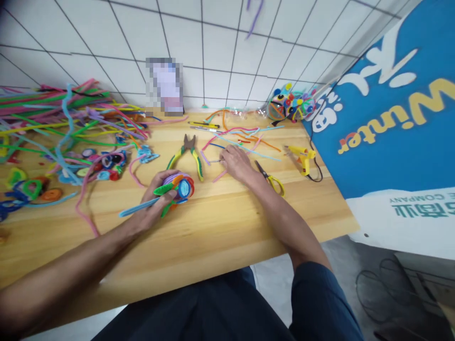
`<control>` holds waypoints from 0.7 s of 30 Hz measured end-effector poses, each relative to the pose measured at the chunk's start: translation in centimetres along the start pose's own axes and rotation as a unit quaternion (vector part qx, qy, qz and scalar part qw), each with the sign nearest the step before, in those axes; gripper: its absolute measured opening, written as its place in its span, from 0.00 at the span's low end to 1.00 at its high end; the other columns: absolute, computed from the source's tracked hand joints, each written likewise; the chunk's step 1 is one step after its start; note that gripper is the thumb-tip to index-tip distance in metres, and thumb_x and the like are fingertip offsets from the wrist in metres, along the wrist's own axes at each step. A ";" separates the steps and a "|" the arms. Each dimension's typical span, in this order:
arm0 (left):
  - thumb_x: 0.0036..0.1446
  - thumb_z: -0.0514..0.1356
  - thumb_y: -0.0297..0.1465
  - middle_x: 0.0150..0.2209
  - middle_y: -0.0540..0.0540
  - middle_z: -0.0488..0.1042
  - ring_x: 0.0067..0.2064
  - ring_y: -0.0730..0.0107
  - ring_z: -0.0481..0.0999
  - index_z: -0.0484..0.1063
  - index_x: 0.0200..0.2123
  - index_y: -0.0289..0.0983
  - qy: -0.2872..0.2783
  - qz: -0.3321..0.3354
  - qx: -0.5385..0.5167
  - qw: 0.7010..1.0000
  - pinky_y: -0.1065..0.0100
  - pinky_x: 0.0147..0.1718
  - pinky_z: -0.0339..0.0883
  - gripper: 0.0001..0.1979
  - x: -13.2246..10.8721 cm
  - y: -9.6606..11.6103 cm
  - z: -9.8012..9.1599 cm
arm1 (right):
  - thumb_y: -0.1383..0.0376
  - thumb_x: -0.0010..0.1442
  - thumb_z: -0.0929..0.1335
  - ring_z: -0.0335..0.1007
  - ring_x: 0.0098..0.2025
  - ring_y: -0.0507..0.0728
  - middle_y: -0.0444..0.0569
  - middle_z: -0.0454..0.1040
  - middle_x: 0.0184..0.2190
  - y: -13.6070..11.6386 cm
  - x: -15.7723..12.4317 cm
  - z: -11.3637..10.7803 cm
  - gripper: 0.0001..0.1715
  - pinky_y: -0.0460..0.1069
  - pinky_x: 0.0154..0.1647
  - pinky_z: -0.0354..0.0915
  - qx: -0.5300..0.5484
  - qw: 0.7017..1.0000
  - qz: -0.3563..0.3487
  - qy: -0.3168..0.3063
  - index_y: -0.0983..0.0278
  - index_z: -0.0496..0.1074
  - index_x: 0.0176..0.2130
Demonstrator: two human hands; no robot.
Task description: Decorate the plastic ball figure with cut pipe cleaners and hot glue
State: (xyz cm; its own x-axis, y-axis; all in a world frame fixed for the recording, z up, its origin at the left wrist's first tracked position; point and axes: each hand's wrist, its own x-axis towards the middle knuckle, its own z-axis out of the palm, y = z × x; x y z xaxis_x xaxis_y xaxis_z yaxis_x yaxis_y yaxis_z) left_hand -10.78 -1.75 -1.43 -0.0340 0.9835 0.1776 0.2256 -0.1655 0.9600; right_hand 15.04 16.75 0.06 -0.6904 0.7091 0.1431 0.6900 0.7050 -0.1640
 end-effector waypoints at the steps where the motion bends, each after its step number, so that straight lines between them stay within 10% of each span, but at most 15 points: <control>1: 0.69 0.61 0.43 0.55 0.42 0.76 0.59 0.50 0.75 0.69 0.63 0.45 -0.003 0.000 -0.005 1.000 0.46 0.62 0.70 0.22 0.0 0.1 0.0 | 0.69 0.68 0.68 0.72 0.53 0.65 0.58 0.79 0.48 0.1 0.8 0.3 0.09 0.59 0.59 0.67 -0.005 1.000 0.003 -0.018 0.64 0.79 0.44; 6: 0.69 0.62 0.43 0.61 0.41 0.72 0.64 0.49 0.71 0.69 0.63 0.46 0.004 0.004 -0.029 1.000 0.47 0.63 0.70 0.23 0.0 0.5 -0.1 | 0.70 0.66 0.66 0.72 0.49 0.66 0.58 0.79 0.42 1.6 2.4 0.4 0.06 0.60 0.55 0.67 0.027 0.999 0.017 -0.033 0.63 0.75 0.39; 10: 0.69 0.62 0.42 0.62 0.40 0.71 0.65 0.48 0.70 0.69 0.64 0.45 0.010 0.008 -0.030 0.999 0.44 0.66 0.67 0.23 0.0 0.2 0.0 | 0.65 0.68 0.65 0.74 0.43 0.62 0.51 0.78 0.39 0.8 1.1 -1.2 0.04 0.57 0.48 0.69 0.146 0.981 0.065 0.106 0.60 0.71 0.43; 21: 0.70 0.61 0.43 0.61 0.40 0.71 0.64 0.50 0.71 0.65 0.65 0.44 0.026 0.029 -0.055 0.998 0.44 0.66 0.66 0.24 0.0 -0.3 0.4 | 0.70 0.66 0.68 0.69 0.30 0.53 0.41 0.72 0.30 -13.0 -5.3 -2.3 0.08 0.49 0.33 0.66 0.279 0.938 -0.075 0.193 0.59 0.72 0.44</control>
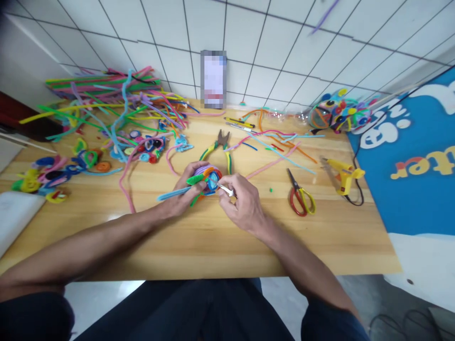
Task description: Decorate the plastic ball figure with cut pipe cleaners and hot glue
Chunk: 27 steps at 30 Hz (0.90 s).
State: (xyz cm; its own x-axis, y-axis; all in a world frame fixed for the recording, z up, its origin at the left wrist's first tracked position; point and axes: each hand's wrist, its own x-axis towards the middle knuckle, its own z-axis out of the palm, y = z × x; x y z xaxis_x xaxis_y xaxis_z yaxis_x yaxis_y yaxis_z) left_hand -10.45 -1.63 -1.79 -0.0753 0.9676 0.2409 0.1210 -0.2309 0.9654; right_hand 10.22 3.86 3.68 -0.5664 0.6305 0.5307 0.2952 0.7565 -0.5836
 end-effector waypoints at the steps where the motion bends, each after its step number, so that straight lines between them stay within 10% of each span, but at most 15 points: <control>1: 0.70 0.61 0.43 0.61 0.40 0.71 0.64 0.51 0.71 0.66 0.64 0.44 0.005 0.003 0.002 1.000 0.44 0.66 0.65 0.24 0.0 0.1 0.0 | 0.71 0.65 0.68 0.69 0.30 0.53 0.42 0.72 0.30 0.1 -0.1 0.5 0.09 0.49 0.33 0.66 -0.005 1.000 -0.016 0.014 0.59 0.73 0.44; 14: 0.68 0.60 0.48 0.57 0.46 0.76 0.61 0.54 0.74 0.65 0.62 0.47 0.045 -0.115 -0.151 0.981 0.48 0.63 0.68 0.24 1.0 -0.6 1.4 | 0.63 0.71 0.67 0.75 0.34 0.57 0.48 0.81 0.34 3.4 -2.0 1.6 0.16 0.54 0.37 0.72 -0.044 0.996 0.000 0.076 0.55 0.83 0.52; 27: 0.68 0.62 0.42 0.59 0.44 0.76 0.64 0.53 0.73 0.64 0.62 0.46 0.082 -0.057 -0.060 0.993 0.48 0.64 0.65 0.22 0.0 0.6 1.6 | 0.67 0.69 0.67 0.73 0.27 0.53 0.42 0.78 0.30 2.2 -2.2 1.3 0.11 0.49 0.30 0.69 -0.080 0.991 -0.065 0.091 0.57 0.75 0.50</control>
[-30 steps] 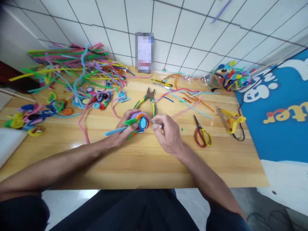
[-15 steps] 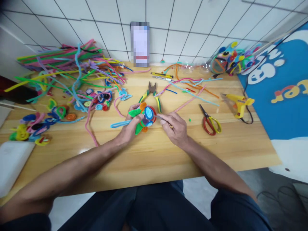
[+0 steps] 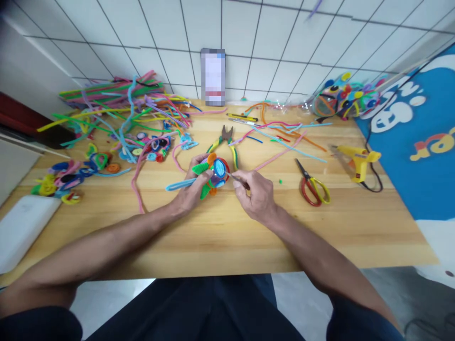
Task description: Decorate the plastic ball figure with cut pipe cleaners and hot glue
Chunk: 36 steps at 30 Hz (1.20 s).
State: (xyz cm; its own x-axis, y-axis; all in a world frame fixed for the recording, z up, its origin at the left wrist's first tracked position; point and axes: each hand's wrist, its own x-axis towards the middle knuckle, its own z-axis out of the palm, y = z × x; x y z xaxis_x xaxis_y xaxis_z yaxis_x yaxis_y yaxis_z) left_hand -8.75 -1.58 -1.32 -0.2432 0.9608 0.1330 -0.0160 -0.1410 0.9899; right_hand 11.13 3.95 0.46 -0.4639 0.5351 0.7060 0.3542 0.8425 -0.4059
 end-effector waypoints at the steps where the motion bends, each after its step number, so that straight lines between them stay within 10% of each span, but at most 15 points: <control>1: 0.68 0.61 0.41 0.59 0.44 0.76 0.64 0.53 0.73 0.63 0.62 0.46 0.002 0.005 0.006 1.000 0.48 0.64 0.65 0.22 -0.1 0.0 0.0 | 0.68 0.69 0.67 0.75 0.29 0.54 0.43 0.79 0.31 -0.1 0.1 0.0 0.11 0.49 0.32 0.70 -0.003 1.000 -0.014 -0.004 0.57 0.74 0.50; 36: 0.71 0.59 0.43 0.63 0.41 0.67 0.66 0.51 0.67 0.62 0.65 0.46 -0.032 0.028 0.095 0.995 0.46 0.68 0.62 0.23 -1.0 -0.4 0.0 | 0.75 0.66 0.66 0.75 0.32 0.58 0.45 0.82 0.33 -0.3 -0.1 1.5 0.19 0.54 0.35 0.71 -0.033 0.997 -0.072 -0.016 0.58 0.76 0.51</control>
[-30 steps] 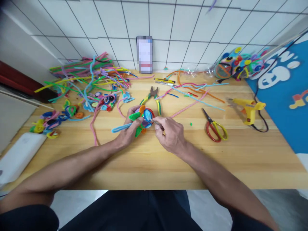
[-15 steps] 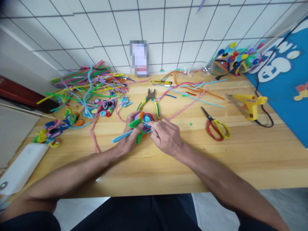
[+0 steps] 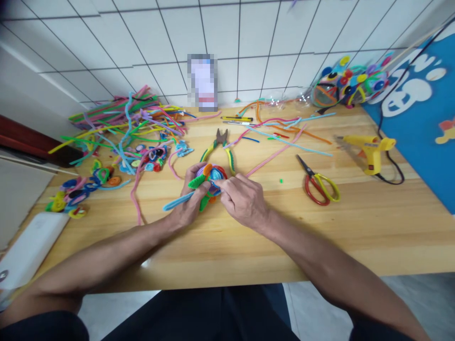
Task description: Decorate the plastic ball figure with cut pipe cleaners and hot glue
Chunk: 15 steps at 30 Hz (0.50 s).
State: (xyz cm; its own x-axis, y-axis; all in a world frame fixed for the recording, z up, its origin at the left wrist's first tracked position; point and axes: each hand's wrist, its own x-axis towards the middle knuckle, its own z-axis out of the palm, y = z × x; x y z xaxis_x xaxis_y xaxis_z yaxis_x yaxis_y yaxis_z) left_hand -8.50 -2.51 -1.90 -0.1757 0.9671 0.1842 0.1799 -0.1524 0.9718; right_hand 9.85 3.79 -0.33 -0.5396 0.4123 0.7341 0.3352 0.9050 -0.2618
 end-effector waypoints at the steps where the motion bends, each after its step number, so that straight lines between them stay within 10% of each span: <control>1: 0.71 0.59 0.43 0.63 0.41 0.67 0.66 0.51 0.67 0.61 0.65 0.46 -0.003 0.001 0.001 1.000 0.46 0.68 0.62 0.23 0.0 0.0 0.0 | 0.76 0.65 0.65 0.74 0.32 0.58 0.45 0.81 0.32 0.0 0.0 0.0 0.19 0.54 0.35 0.71 0.002 1.000 -0.004 0.004 0.58 0.76 0.50; 15: 0.70 0.59 0.44 0.62 0.42 0.68 0.64 0.52 0.69 0.61 0.65 0.44 -0.003 0.012 0.014 1.000 0.50 0.65 0.66 0.25 0.1 -0.1 -0.1 | 0.77 0.64 0.65 0.74 0.31 0.56 0.44 0.80 0.31 -0.2 0.2 0.0 0.18 0.52 0.35 0.71 0.003 1.000 -0.007 0.020 0.60 0.75 0.48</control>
State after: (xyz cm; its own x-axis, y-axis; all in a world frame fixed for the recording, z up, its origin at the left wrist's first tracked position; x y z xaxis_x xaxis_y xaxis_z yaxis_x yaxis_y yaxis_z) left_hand -8.60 -2.46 -1.97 -0.1656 0.9641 0.2073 0.2110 -0.1707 0.9625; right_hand 9.65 3.70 -0.16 -0.5130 0.3954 0.7619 0.3240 0.9111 -0.2547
